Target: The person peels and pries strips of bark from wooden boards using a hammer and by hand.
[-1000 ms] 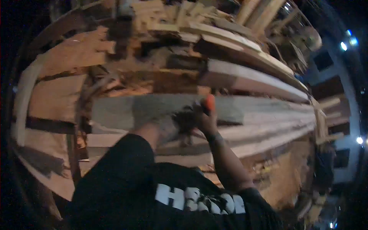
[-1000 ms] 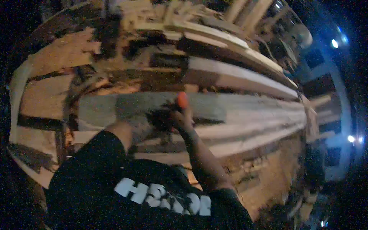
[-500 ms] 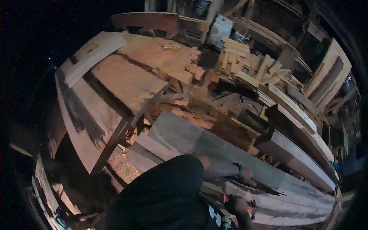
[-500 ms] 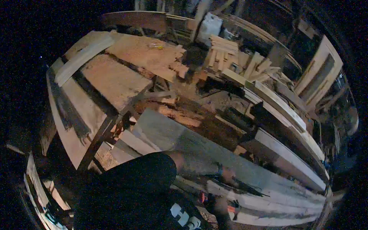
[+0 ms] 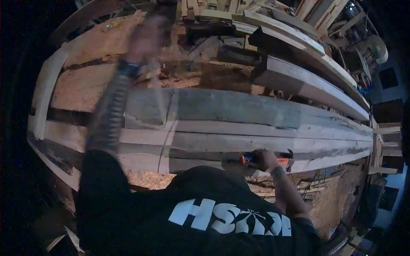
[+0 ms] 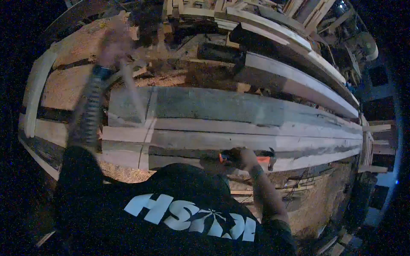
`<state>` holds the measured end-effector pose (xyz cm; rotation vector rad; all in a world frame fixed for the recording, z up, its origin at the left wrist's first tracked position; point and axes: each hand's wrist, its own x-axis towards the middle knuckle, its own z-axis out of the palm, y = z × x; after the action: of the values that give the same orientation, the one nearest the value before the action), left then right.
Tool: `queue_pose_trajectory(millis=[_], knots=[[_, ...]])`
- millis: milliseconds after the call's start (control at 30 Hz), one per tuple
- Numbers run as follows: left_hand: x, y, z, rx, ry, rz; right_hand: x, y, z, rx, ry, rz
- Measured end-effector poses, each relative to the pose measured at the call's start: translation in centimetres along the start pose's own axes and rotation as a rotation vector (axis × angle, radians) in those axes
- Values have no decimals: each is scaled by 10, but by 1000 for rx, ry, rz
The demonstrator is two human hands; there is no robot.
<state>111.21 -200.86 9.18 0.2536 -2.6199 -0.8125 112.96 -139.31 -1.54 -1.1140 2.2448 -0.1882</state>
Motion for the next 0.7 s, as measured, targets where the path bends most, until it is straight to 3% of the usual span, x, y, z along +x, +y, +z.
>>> queue_pose_trajectory(millis=[167, 300, 367, 467, 500, 633, 700], knots=[[-114, -125, -255, 571, 271, -359, 6, 17, 30, 47, 111, -105], [-219, -166, -347, 795, 297, -632, 14, 36, 44, 34, 61, -52], [-240, -173, -358, 828, 290, -678, 11, 11, 20, -26, 22, -14], [-223, -175, -338, 835, 274, -608, 16, 21, 43, 69, 220, -10], [-208, -165, -326, 833, 270, -562, 10, 11, 36, 82, 436, -98], [-113, -124, -246, 759, 258, -261, -25, -18, -25, 128, 600, -241], [-56, -90, -194, 704, 242, -93, -39, -14, -35, 200, 611, -102]])
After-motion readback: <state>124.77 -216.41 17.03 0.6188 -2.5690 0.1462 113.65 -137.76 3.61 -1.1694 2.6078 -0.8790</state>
